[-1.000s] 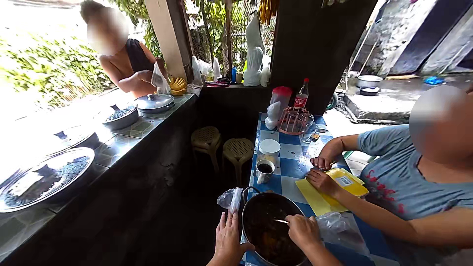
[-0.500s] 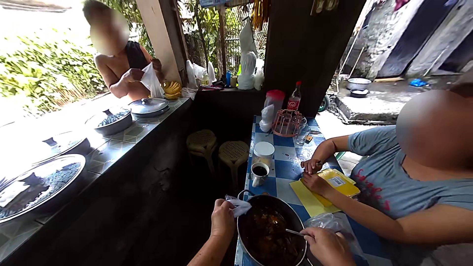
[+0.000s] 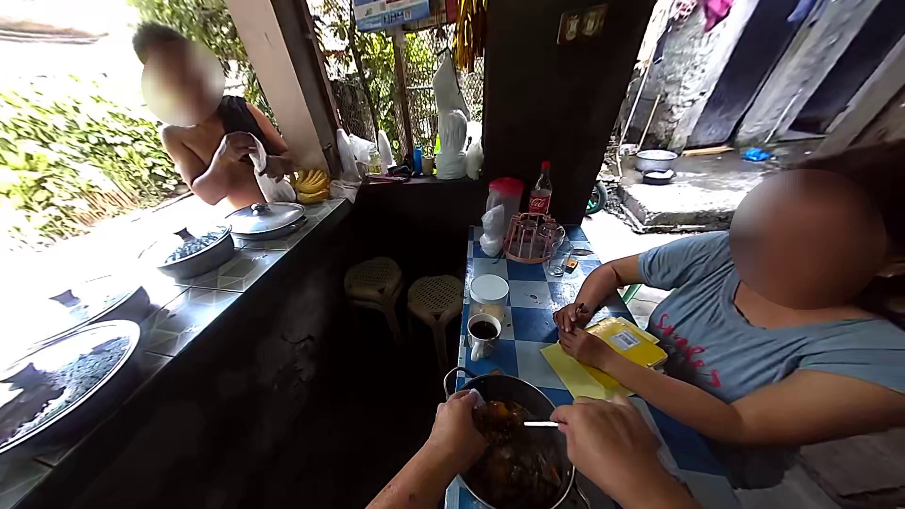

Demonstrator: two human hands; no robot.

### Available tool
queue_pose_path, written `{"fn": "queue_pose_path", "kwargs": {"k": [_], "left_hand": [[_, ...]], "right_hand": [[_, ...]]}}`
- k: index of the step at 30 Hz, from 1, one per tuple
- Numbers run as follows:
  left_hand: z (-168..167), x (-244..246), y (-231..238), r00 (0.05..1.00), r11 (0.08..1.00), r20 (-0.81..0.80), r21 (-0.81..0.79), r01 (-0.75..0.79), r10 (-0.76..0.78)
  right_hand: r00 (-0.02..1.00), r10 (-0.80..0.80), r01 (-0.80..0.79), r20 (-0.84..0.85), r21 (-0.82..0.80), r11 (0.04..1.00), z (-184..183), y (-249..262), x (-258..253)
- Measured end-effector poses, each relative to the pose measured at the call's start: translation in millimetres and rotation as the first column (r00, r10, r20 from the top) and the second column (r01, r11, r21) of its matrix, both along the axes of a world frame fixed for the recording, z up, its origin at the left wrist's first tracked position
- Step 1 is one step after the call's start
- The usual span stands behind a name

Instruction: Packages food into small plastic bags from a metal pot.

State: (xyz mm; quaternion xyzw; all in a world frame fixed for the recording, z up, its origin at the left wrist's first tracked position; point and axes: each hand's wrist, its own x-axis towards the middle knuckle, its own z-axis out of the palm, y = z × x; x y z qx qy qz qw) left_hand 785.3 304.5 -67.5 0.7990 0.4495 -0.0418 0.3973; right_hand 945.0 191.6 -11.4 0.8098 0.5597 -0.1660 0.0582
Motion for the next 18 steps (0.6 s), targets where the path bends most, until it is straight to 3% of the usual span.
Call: {"fn": "queue_pose_path", "kwargs": {"k": [4, 7, 8, 10, 13, 15, 18], "left_hand": [[8.7, 8.5, -6.0, 0.999, 0.998, -0.026, -0.049, 0.033, -0.035], [11.5, 9.5, -3.7, 1.000, 0.991, 0.005, -0.133, 0.008, -0.007], [10.6, 8.4, -2.2, 1.000, 0.988, 0.015, -0.155, -0.011, 0.014], [10.0, 5.9, 0.9, 0.998, 0.982, 0.022, -0.181, -0.050, 0.055], [12.3, 2.8, 4.5, 0.994, 0.970, 0.018, -0.222, -0.102, 0.109], [16.7, 3.3, 7.6, 0.993, 0.968, -0.014, -0.223, -0.114, 0.114], [20.1, 5.3, 11.6, 0.991, 0.971, -0.065, -0.205, -0.127, 0.116]], "right_hand": [[0.979, 0.144, -0.158, 0.143, 0.089, 0.983, 4.0, 9.8, -35.3], [0.946, 0.240, -0.248, 0.220, 0.011, 0.969, 9.5, 12.9, -55.0], [0.926, 0.267, -0.292, 0.267, 0.058, 0.955, 5.3, 10.6, -57.7], [0.854, 0.269, -0.440, 0.445, 0.344, 0.829, -19.1, 5.2, -51.7], [0.790, 0.197, -0.591, 0.581, 0.634, 0.499, -49.5, 11.0, -27.2], [0.793, 0.184, -0.597, 0.580, 0.680, 0.426, -54.2, 10.9, -14.3], [0.828, 0.164, -0.550, 0.536, 0.721, 0.421, -52.7, 3.7, -2.9]]}}
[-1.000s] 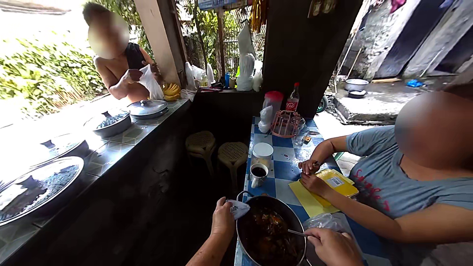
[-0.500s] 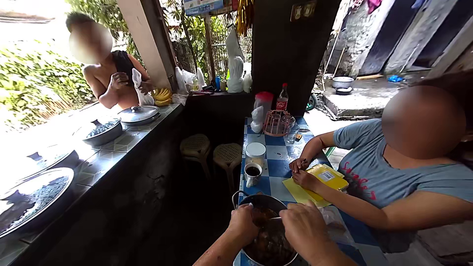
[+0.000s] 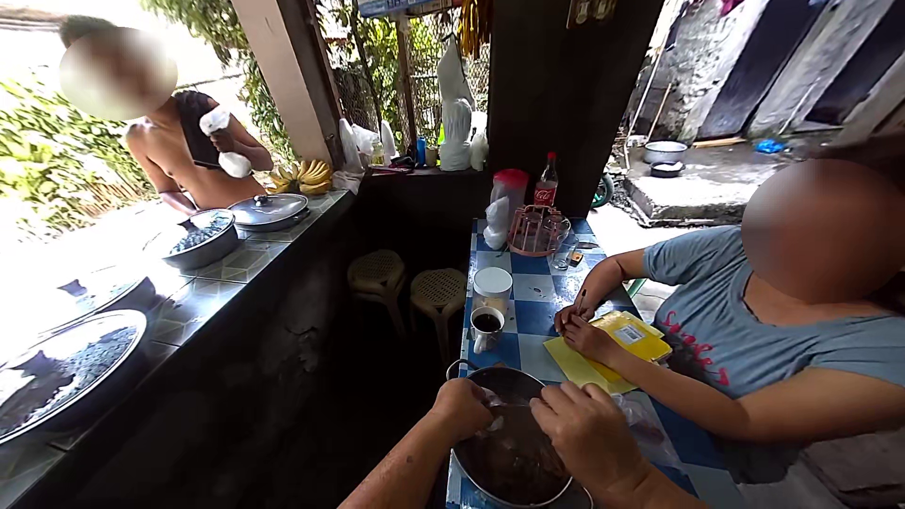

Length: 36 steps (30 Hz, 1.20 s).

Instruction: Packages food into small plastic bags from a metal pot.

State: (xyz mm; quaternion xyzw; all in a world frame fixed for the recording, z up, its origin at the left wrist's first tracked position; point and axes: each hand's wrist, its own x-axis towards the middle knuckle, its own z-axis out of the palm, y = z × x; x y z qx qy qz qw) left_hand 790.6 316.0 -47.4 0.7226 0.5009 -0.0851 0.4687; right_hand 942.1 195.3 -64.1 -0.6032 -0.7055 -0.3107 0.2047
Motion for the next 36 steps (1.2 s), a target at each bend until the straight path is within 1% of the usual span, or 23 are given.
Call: {"fn": "queue_pose_path", "kwargs": {"k": [2, 5, 6, 7, 8, 9, 10, 12, 13, 14, 16, 18, 22, 28, 32, 36], "left_hand": [[-1.8, 0.9, 3.6, 1.000, 1.000, 0.003, -0.008, -0.019, 0.019], [-6.8, -0.4, 6.0, 0.999, 0.999, 0.007, -0.032, -0.037, 0.037], [-7.0, -0.4, 6.6, 0.999, 0.999, -0.003, -0.030, -0.034, 0.034], [-6.4, -0.1, 7.0, 0.999, 1.000, -0.023, -0.021, -0.023, 0.023], [-4.8, 0.1, 7.0, 0.999, 1.000, -0.046, -0.001, -0.006, 0.006], [-1.7, 0.1, 6.5, 0.997, 1.000, -0.070, 0.022, 0.014, -0.013], [1.8, -0.2, 5.8, 0.996, 0.998, -0.086, 0.047, 0.031, -0.027], [10.8, -2.0, 4.0, 0.995, 0.995, -0.090, 0.089, 0.041, -0.033], [15.0, -3.7, 3.0, 0.996, 0.994, -0.085, 0.106, 0.040, -0.031], [18.4, -5.6, 1.8, 0.997, 0.992, -0.077, 0.120, 0.035, -0.025], [22.3, -8.4, 0.8, 0.998, 0.991, -0.054, 0.133, 0.022, -0.015], [21.8, -12.5, 1.6, 1.000, 0.992, -0.011, 0.130, -0.003, 0.005], [14.6, -23.0, 2.4, 0.988, 0.993, 0.126, 0.073, -0.096, 0.086], [14.0, -29.1, 0.0, 0.970, 0.986, 0.177, 0.006, -0.170, 0.166], [17.3, -33.9, -0.5, 0.935, 0.974, 0.274, -0.054, -0.218, 0.224], [17.8, -38.0, 2.4, 0.911, 0.968, 0.326, -0.074, -0.241, 0.252]], "right_hand": [[0.996, -0.053, 0.053, -0.067, -0.011, 0.999, 7.9, -6.3, 8.6], [0.975, -0.187, 0.181, -0.118, -0.063, 0.982, 14.9, -18.3, 19.5], [0.961, -0.252, 0.239, -0.111, -0.119, 0.964, 16.5, -21.5, 20.9], [0.938, -0.335, 0.308, -0.092, -0.228, 0.924, 18.1, -23.6, 19.5], [0.900, -0.432, 0.377, -0.056, -0.395, 0.838, 20.1, -23.4, 15.2], [0.855, -0.519, 0.424, 0.006, -0.586, 0.691, 22.7, -19.6, 9.7], [0.820, -0.566, 0.431, 0.084, -0.742, 0.514, 24.3, -12.8, 4.8], [0.815, -0.536, 0.404, 0.219, -0.879, 0.255, 20.5, 0.5, -3.2], [0.831, -0.490, 0.388, 0.264, -0.906, 0.169, 18.1, 5.1, -8.8], [0.849, -0.445, 0.369, 0.286, -0.923, 0.110, 15.2, 8.1, -15.0], [0.865, -0.405, 0.340, 0.296, -0.939, 0.041, 11.9, 14.1, -23.5], [0.842, -0.467, 0.318, 0.272, -0.948, 0.020, 9.9, 22.0, -20.5], [0.768, -0.610, 0.288, 0.198, -0.956, 0.052, -8.1, 39.1, -1.8], [0.767, -0.639, 0.063, -0.064, -0.983, 0.174, -65.0, 52.8, 12.7], [0.721, -0.674, -0.022, -0.161, -0.977, 0.210, -67.8, 46.2, 18.8], [0.656, -0.702, -0.094, -0.278, -0.952, 0.290, -63.3, 30.3, 37.5]]}}
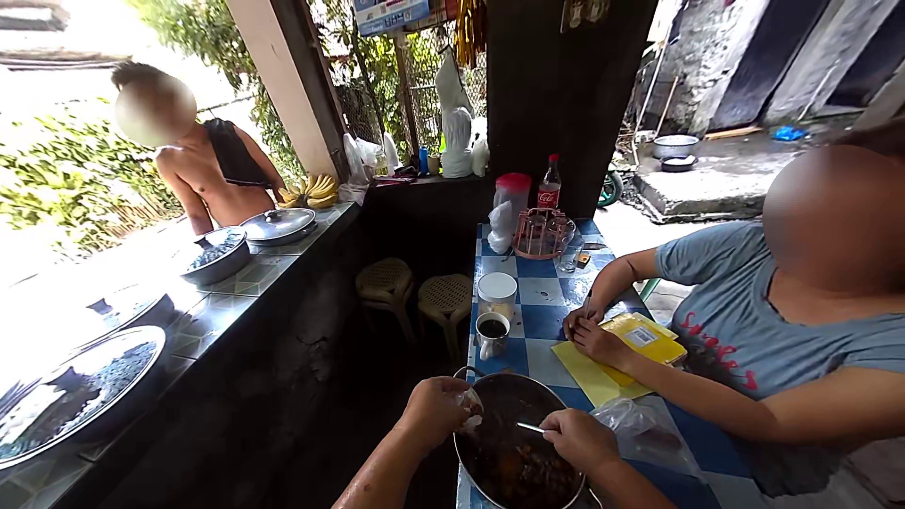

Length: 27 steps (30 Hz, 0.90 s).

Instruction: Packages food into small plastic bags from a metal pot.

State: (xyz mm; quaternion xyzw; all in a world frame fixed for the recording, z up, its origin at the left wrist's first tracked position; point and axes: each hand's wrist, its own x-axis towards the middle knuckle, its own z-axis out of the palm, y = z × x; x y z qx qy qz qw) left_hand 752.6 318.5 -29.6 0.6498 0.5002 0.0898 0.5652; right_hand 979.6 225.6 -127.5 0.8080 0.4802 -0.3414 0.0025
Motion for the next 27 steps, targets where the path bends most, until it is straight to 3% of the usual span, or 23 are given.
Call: {"fn": "queue_pose_path", "kwargs": {"k": [7, 14, 19, 22, 25, 26, 27], "left_hand": [[-16.3, 6.8, 2.2, 0.999, 0.998, 0.040, -0.054, -0.018, 0.020], [-38.5, 26.5, 0.8, 0.994, 0.994, -0.032, 0.018, 0.108, -0.107], [-30.9, 45.4, -8.9, 0.973, 0.968, -0.115, 0.134, 0.213, -0.198], [-20.2, 52.6, -17.1, 0.945, 0.932, -0.199, 0.203, 0.300, -0.261], [-20.2, 53.3, -17.6, 0.936, 0.919, -0.204, 0.220, 0.328, -0.286], [-22.7, 52.0, -16.1, 0.944, 0.925, -0.177, 0.216, 0.313, -0.279], [-25.0, 50.2, -14.2, 0.953, 0.938, -0.150, 0.193, 0.289, -0.263]], "right_hand": [[0.999, -0.047, 0.048, -0.028, 0.060, 0.997, 20.4, -31.2, 25.6], [0.998, 0.013, -0.018, 0.056, 0.074, 0.997, 112.9, -38.7, 29.8], [0.969, 0.154, -0.152, 0.196, -0.021, 0.988, 167.5, -24.2, -13.2], [0.914, 0.249, -0.250, 0.321, -0.038, 0.967, 170.2, -18.2, -54.9], [0.801, 0.299, -0.423, 0.518, 0.137, 0.896, 138.2, -22.6, -80.9], [0.747, 0.267, -0.503, 0.609, 0.255, 0.826, 120.5, -25.7, -82.1], [0.676, 0.181, -0.601, 0.714, 0.392, 0.697, 100.0, -27.2, -78.7]]}}
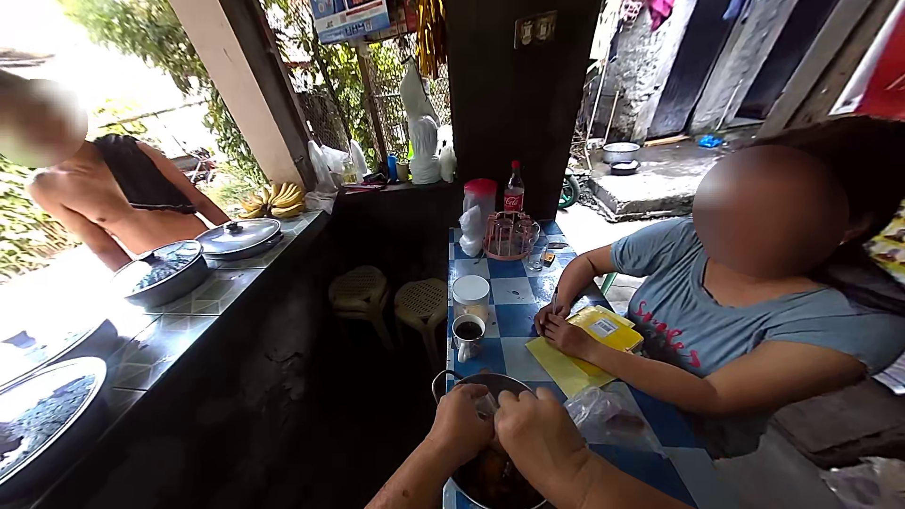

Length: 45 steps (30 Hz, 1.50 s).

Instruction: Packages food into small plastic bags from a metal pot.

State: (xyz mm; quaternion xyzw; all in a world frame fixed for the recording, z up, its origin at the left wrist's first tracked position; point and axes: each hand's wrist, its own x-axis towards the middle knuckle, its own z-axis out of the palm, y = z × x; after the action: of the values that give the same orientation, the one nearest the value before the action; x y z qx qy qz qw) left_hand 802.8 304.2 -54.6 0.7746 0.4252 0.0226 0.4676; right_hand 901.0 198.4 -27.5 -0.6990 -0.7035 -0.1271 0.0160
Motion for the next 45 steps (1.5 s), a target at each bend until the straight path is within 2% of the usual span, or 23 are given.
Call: {"fn": "queue_pose_path", "kwargs": {"k": [1, 2, 3, 5, 7, 9, 10, 11, 12, 13, 15, 17, 19, 24, 27, 30, 35, 40, 45], "left_hand": [[-1.5, -2.1, 2.1, 0.999, 0.998, 0.008, -0.052, -0.031, 0.032], [-2.6, -4.1, 3.8, 0.997, 0.992, 0.012, -0.107, -0.071, 0.073], [-2.9, -6.1, 5.2, 0.994, 0.981, 0.013, -0.159, -0.108, 0.112], [-2.7, -10.7, 7.3, 0.984, 0.956, 0.025, -0.240, -0.166, 0.177], [-2.5, -16.0, 8.0, 0.970, 0.929, 0.055, -0.304, -0.209, 0.237], [-3.0, -20.5, 9.7, 0.958, 0.915, 0.077, -0.326, -0.236, 0.275], [-2.6, -22.6, 10.4, 0.956, 0.912, 0.076, -0.328, -0.245, 0.284], [-2.3, -24.5, 10.7, 0.954, 0.913, 0.076, -0.322, -0.251, 0.289], [-1.6, -26.4, 10.8, 0.954, 0.916, 0.077, -0.312, -0.253, 0.290], [0.0, -28.0, 10.3, 0.953, 0.917, 0.079, -0.305, -0.255, 0.292], [3.4, -31.3, 8.9, 0.949, 0.917, 0.091, -0.300, -0.263, 0.302], [5.6, -35.0, 6.6, 0.944, 0.912, 0.098, -0.308, -0.272, 0.315], [8.7, -37.9, 3.4, 0.936, 0.903, 0.116, -0.325, -0.281, 0.333], [12.0, -47.9, -2.0, 0.926, 0.898, 0.147, -0.338, -0.283, 0.347], [13.0, -53.2, -3.2, 0.923, 0.901, 0.157, -0.324, -0.289, 0.352], [12.9, -57.2, -4.3, 0.920, 0.903, 0.167, -0.317, -0.290, 0.354], [14.9, -59.7, -6.8, 0.912, 0.903, 0.183, -0.308, -0.301, 0.366], [17.3, -60.1, -6.9, 0.915, 0.906, 0.168, -0.286, -0.312, 0.368], [7.7, -51.6, -1.6, 0.946, 0.946, 0.126, -0.171, -0.277, 0.300]], "right_hand": [[0.994, 0.082, -0.096, 0.074, 0.218, 0.971, -16.8, 1.4, 6.6], [0.985, 0.130, -0.163, 0.115, 0.360, 0.919, -25.2, 2.8, 13.7], [0.982, 0.152, -0.186, 0.114, 0.434, 0.881, -25.6, 2.1, 19.8], [0.989, 0.135, -0.149, 0.065, 0.481, 0.864, -12.9, -5.4, 30.6], [0.999, 0.050, -0.050, 0.012, 0.470, 0.881, 1.9, -16.7, 39.3], [0.993, -0.121, 0.116, -0.006, 0.352, 0.929, 8.7, -25.2, 41.8], [0.971, -0.239, 0.238, -0.017, 0.176, 0.955, 11.5, -26.5, 37.3], [0.934, -0.357, 0.354, -0.021, -0.095, 0.931, 15.1, -23.2, 31.0], [0.901, -0.435, 0.408, 0.003, -0.352, 0.842, 15.8, -14.7, 26.8], [0.884, -0.464, 0.421, 0.050, -0.516, 0.746, 9.4, -4.7, 25.1], [0.886, -0.447, 0.413, 0.123, -0.648, 0.640, -15.4, 11.1, 23.5], [0.897, -0.415, 0.400, 0.156, -0.686, 0.607, -42.8, 21.2, 21.1], [0.895, -0.427, 0.393, 0.130, -0.685, 0.614, -63.7, 28.4, 21.2], [0.875, -0.481, 0.318, -0.046, -0.696, 0.644, -85.5, 38.2, 41.0], [0.874, -0.480, 0.321, -0.071, -0.656, 0.683, -110.9, 37.9, 42.5], [0.849, -0.514, 0.317, -0.122, -0.662, 0.680, -119.8, 34.5, 39.4], [0.790, -0.557, 0.247, -0.254, -0.700, 0.670, -113.0, 30.3, 46.4], [0.696, -0.587, 0.199, -0.413, -0.675, 0.710, -97.8, 17.1, 64.0], [0.690, -0.575, 0.218, -0.440, -0.632, 0.744, -63.6, -1.8, 79.5]]}}
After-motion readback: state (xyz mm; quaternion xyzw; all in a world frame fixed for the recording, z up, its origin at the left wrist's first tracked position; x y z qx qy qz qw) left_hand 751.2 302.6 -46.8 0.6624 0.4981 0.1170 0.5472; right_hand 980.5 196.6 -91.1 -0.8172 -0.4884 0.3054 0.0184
